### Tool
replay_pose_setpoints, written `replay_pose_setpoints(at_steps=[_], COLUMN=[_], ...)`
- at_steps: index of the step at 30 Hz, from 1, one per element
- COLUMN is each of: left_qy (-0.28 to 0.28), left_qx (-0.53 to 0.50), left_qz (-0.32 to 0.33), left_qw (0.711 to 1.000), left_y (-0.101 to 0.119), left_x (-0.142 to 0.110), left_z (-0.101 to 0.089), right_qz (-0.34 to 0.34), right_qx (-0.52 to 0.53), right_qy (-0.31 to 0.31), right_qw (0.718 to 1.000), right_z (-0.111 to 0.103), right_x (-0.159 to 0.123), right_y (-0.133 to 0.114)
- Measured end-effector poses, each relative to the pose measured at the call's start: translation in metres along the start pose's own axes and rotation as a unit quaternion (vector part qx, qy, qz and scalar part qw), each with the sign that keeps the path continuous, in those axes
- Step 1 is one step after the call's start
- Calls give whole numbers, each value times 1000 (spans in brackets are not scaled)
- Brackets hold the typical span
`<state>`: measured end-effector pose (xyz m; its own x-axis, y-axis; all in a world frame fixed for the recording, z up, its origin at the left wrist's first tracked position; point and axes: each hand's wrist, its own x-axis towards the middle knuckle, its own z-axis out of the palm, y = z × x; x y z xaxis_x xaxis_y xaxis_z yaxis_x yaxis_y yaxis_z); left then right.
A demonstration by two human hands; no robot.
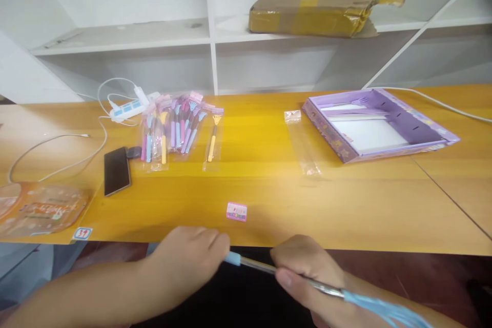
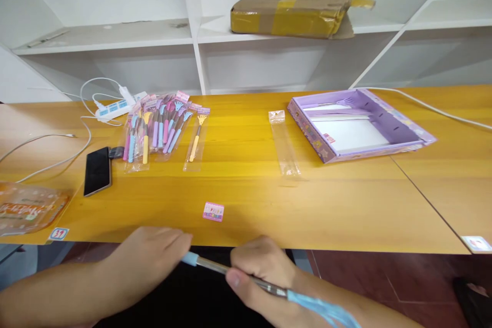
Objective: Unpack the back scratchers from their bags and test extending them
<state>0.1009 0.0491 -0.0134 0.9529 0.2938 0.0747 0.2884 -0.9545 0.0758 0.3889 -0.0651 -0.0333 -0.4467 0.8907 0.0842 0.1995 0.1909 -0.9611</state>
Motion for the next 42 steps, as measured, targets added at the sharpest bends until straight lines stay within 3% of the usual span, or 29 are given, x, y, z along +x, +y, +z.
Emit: replay_pose_setpoints(at_steps=[2, 4, 7, 9, 11, 13, 16, 20, 26, 31, 37, 42], left_qy=[-25, -19, 26, 53, 65, 44, 25, 29, 20, 40, 59, 43], left_qx=[-34, -70, -169, -242, -293, -310, -233, -179, -104, -78, -32, -39], left_qz=[-60, -160, -268, -265, -263, -282, -285, -274, -242, -228, -314, -386], left_qw=[997, 984, 948, 932, 917, 907, 929, 945, 964, 970, 947, 921], left_y=[-20, -44, -77, -94, -108, -118, -128, -131, -129, -132, -162, -184], left_x=[-10, -9, 19, 53, 92, 131, 180, 215, 219, 209, 185, 169], left_z=[-10, -19, -21, -14, -3, 8, 26, 49, 68, 62, 42, 45], right_qz=[-14, -28, -64, -73, -37, 61, 199, 247, 299, 300, 289, 285], right_qx=[-7, -12, -88, -157, -190, -248, -363, -440, -508, -536, -547, -546], right_qy=[74, 179, 278, 319, 341, 343, 334, 288, 200, 169, 169, 186], right_qw=[997, 983, 954, 932, 920, 904, 847, 814, 782, 771, 767, 766], right_z=[-15, -37, -78, -105, -128, -145, -157, -158, -154, -150, -143, -138], right_x=[-16, -25, -16, 5, 31, 57, 92, 126, 150, 153, 150, 144], right_y=[-1, -1, 7, 18, 31, 44, 62, 88, 108, 102, 96, 85])
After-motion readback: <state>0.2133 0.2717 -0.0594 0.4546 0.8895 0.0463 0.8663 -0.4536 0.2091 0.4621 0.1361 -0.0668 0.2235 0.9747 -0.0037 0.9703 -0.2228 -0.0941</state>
